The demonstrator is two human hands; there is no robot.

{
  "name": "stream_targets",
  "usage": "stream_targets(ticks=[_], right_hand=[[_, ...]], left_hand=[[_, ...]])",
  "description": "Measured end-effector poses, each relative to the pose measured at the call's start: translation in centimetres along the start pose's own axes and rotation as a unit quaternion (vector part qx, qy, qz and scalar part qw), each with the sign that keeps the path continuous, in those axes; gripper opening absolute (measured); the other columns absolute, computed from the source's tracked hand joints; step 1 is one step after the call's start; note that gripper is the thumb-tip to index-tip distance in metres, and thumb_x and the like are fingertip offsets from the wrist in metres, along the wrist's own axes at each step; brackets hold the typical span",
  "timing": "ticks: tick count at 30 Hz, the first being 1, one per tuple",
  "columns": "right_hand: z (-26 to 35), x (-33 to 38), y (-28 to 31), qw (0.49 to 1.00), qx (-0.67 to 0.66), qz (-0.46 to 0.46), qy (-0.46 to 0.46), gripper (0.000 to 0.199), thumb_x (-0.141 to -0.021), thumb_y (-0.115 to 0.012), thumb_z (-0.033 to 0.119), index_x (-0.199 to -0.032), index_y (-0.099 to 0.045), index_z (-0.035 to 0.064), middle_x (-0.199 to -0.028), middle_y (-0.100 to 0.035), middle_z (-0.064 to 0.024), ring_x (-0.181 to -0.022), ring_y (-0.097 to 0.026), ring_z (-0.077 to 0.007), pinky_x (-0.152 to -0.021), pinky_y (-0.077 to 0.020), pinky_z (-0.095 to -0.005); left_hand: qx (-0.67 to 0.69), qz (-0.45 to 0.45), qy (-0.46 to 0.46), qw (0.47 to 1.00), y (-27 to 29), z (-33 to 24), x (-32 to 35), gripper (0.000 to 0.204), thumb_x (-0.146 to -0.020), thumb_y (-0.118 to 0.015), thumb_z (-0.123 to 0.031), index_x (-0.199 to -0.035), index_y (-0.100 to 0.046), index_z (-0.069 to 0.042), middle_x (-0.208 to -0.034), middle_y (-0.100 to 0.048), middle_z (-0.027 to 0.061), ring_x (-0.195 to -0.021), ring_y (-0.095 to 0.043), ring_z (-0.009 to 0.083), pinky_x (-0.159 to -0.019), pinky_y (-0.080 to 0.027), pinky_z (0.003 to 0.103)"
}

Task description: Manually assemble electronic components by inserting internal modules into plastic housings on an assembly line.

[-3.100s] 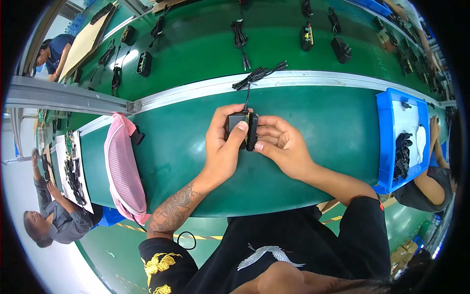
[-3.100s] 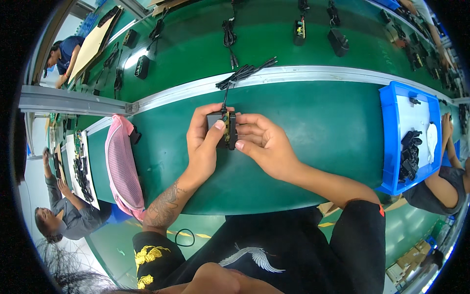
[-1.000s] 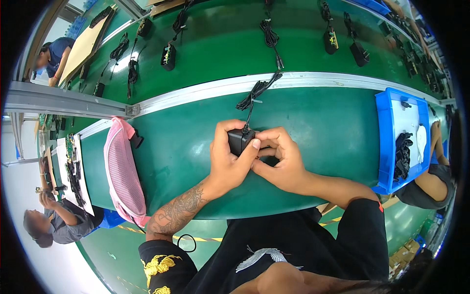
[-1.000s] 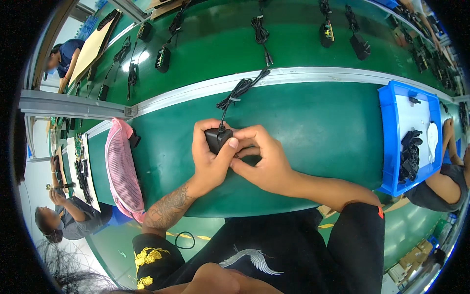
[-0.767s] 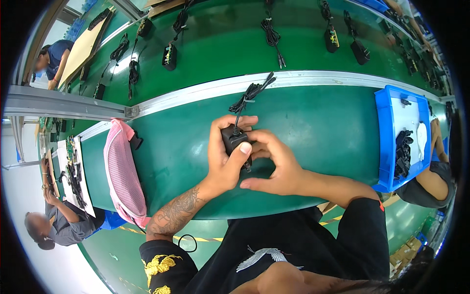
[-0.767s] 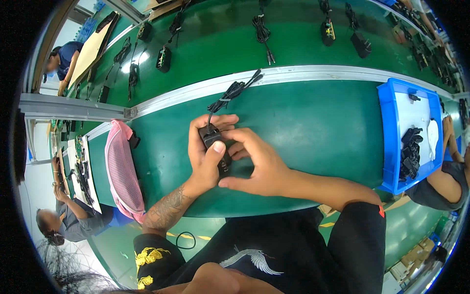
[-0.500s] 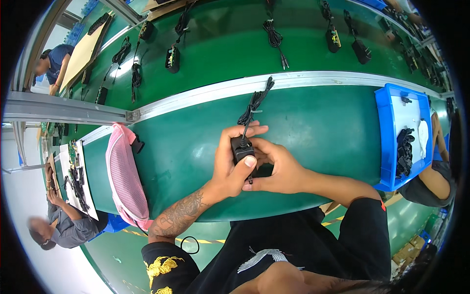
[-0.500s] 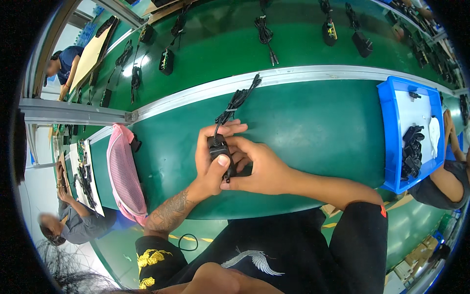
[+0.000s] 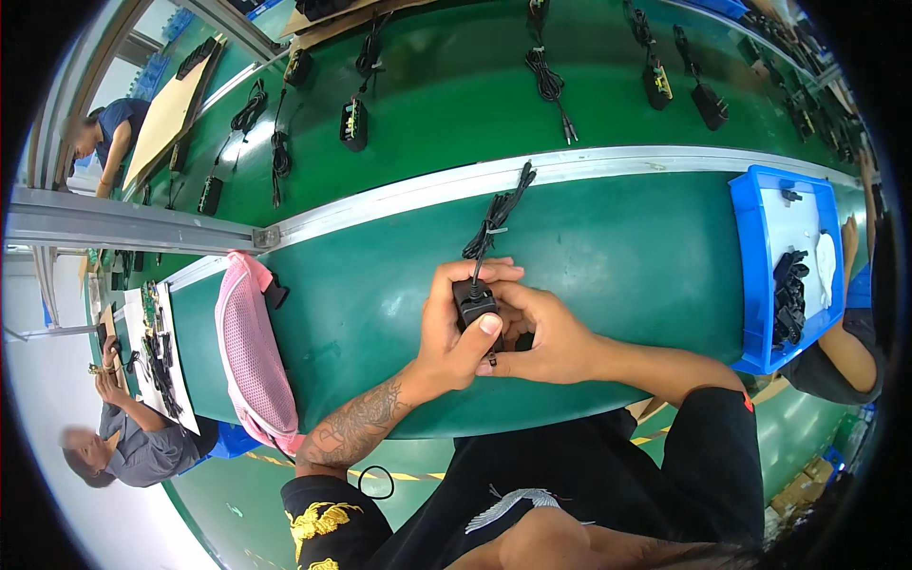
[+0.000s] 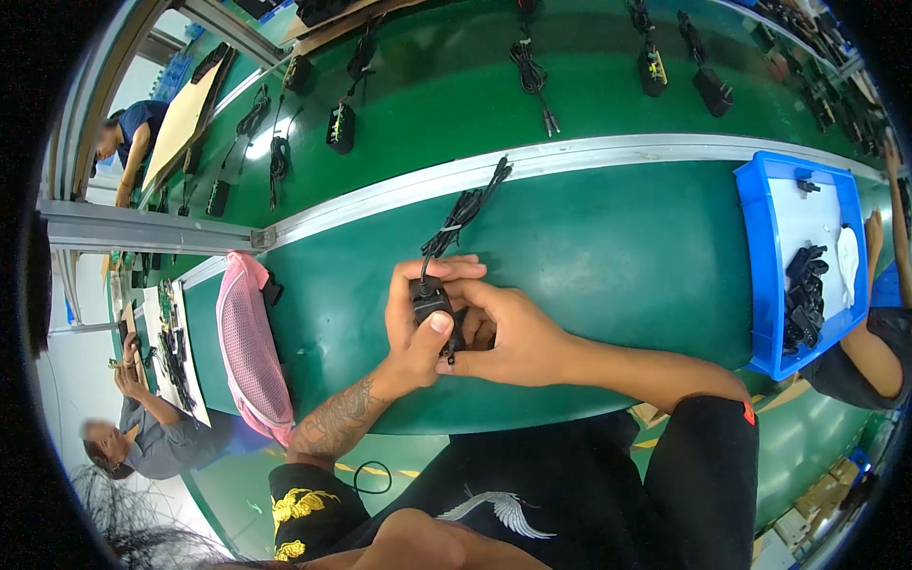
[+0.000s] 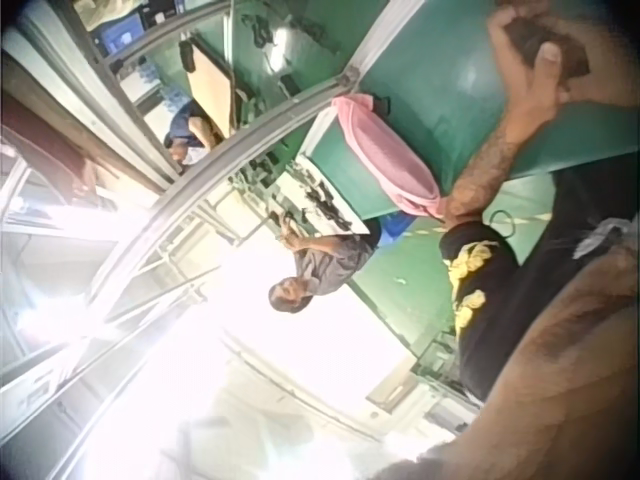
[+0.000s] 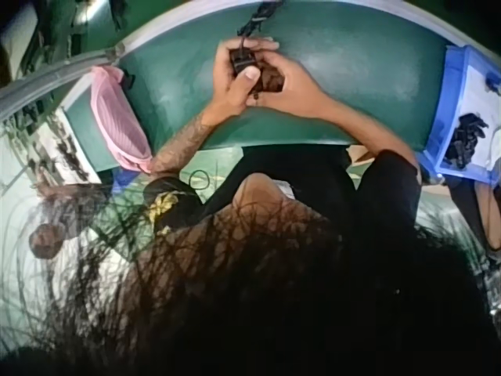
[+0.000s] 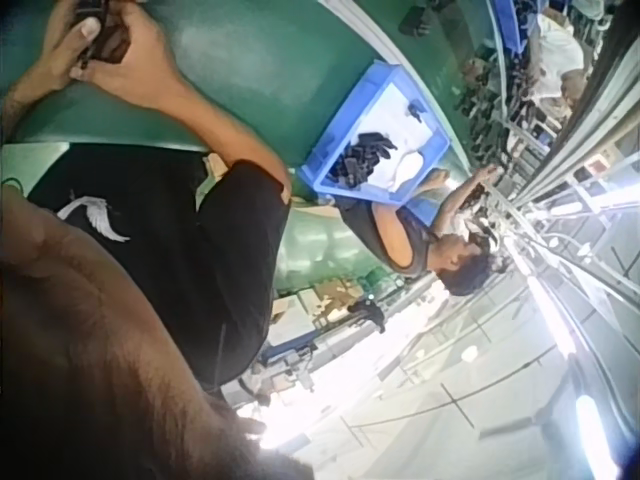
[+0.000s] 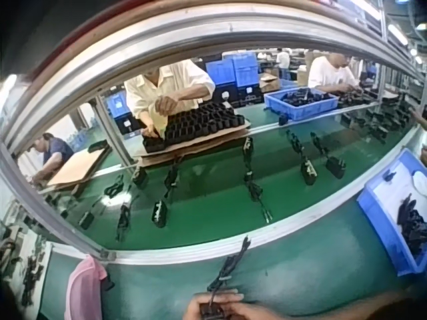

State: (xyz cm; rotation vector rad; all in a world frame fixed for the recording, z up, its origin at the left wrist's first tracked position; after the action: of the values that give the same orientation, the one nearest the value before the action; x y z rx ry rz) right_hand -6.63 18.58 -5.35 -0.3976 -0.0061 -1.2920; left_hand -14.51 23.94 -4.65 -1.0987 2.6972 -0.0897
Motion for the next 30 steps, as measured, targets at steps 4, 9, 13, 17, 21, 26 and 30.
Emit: stream_targets(ticks=[4,9,13,17,21,26,30], right_hand=[[2.5,0.3,1.2,0.988,0.064,-0.071,0.119,0.059,-0.081,-0.082,0.009,-0.132,-0.053,0.0025,-0.109,-0.064,-0.0097,-0.083,-0.063,-0.0122,-0.067,-0.0508,-0.0247],[4.4,1.5,3.9,0.938,0.171,-0.125,0.273,0.047,-0.087,-0.072,0.004,-0.131,-0.058,0.0003,-0.105,-0.057,-0.0072,-0.087,-0.062,-0.0105,-0.074,-0.0501,-0.0252],[4.3,1.1,4.0,0.95,0.14,-0.145,0.237,0.033,-0.089,-0.071,0.006,-0.121,-0.064,-0.0004,-0.098,-0.056,-0.0047,-0.079,-0.057,-0.0089,-0.072,-0.0487,-0.0254],[3.4,0.3,4.1,0.975,0.034,-0.128,0.178,0.02,-0.092,-0.073,0.008,-0.109,-0.068,-0.0015,-0.096,-0.057,-0.0034,-0.076,-0.057,-0.0079,-0.071,-0.0477,-0.0253],[2.1,-0.2,4.9,0.98,-0.031,-0.119,0.154,0.012,-0.095,-0.072,0.009,-0.1,-0.07,-0.0018,-0.093,-0.06,-0.0023,-0.075,-0.057,-0.0058,-0.067,-0.0456,-0.0239],[1.9,0.0,5.0,0.982,-0.019,-0.106,0.156,0.009,-0.097,-0.072,0.007,-0.097,-0.072,-0.0016,-0.093,-0.065,-0.0032,-0.076,-0.058,-0.0048,-0.064,-0.0456,-0.023],[2.4,0.2,4.8,0.981,0.034,-0.112,0.154,0.008,-0.095,-0.073,0.007,-0.096,-0.072,-0.0016,-0.093,-0.067,-0.0048,-0.077,-0.06,-0.0063,-0.066,-0.0476,-0.0233]], left_hand=[[-0.064,-0.039,-0.052,0.996,0.7,-1.2,-0.6,0.055,-0.098,-0.065,-0.034,-0.131,-0.036,0.0,-0.125,-0.06,0.0286,-0.122,-0.058,0.0332,-0.098,-0.053,0.045],[-0.087,-0.068,0.018,0.994,1.6,-0.5,0.0,0.049,-0.094,-0.069,-0.026,-0.126,-0.042,-0.002,-0.11,-0.064,0.0197,-0.097,-0.066,0.0232,-0.081,-0.055,0.036],[-0.217,-0.004,-0.016,0.976,-0.3,-2.4,-0.4,0.045,-0.089,-0.073,-0.021,-0.121,-0.046,-0.003,-0.098,-0.064,0.0116,-0.083,-0.063,0.0149,-0.071,-0.051,0.032],[-0.208,0.058,-0.011,0.976,-1.0,-2.6,-0.9,0.038,-0.088,-0.071,-0.004,-0.118,-0.048,-0.004,-0.08,-0.067,0.0064,-0.059,-0.067,0.0119,-0.05,-0.05,0.028],[-0.15,0.04,0.089,0.984,-0.8,-1.5,-1.1,0.041,-0.082,-0.073,-0.015,-0.114,-0.052,-0.003,-0.086,-0.061,0.0035,-0.075,-0.055,0.0081,-0.065,-0.045,0.027],[-0.137,0.082,0.062,0.985,-0.8,-1.4,-1.3,0.037,-0.085,-0.071,-0.005,-0.116,-0.052,-0.005,-0.076,-0.06,0.0022,-0.06,-0.06,0.0077,-0.052,-0.046,0.026],[-0.101,0.084,0.09,0.987,-0.7,-0.9,-1.4,0.035,-0.084,-0.073,-0.008,-0.113,-0.053,-0.005,-0.075,-0.056,0.0009,-0.061,-0.053,0.0066,-0.053,-0.042,0.025]])
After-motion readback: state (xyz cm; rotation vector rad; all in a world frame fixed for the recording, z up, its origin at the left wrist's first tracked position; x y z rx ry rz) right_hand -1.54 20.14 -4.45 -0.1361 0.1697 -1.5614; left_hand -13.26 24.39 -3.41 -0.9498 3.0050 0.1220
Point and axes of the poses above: each hand's wrist, its own x-axis away from the middle knuckle, its own y-axis out of the back of the hand, z = x × y, the point moved 9 cm from there along -x, towards the middle knuckle
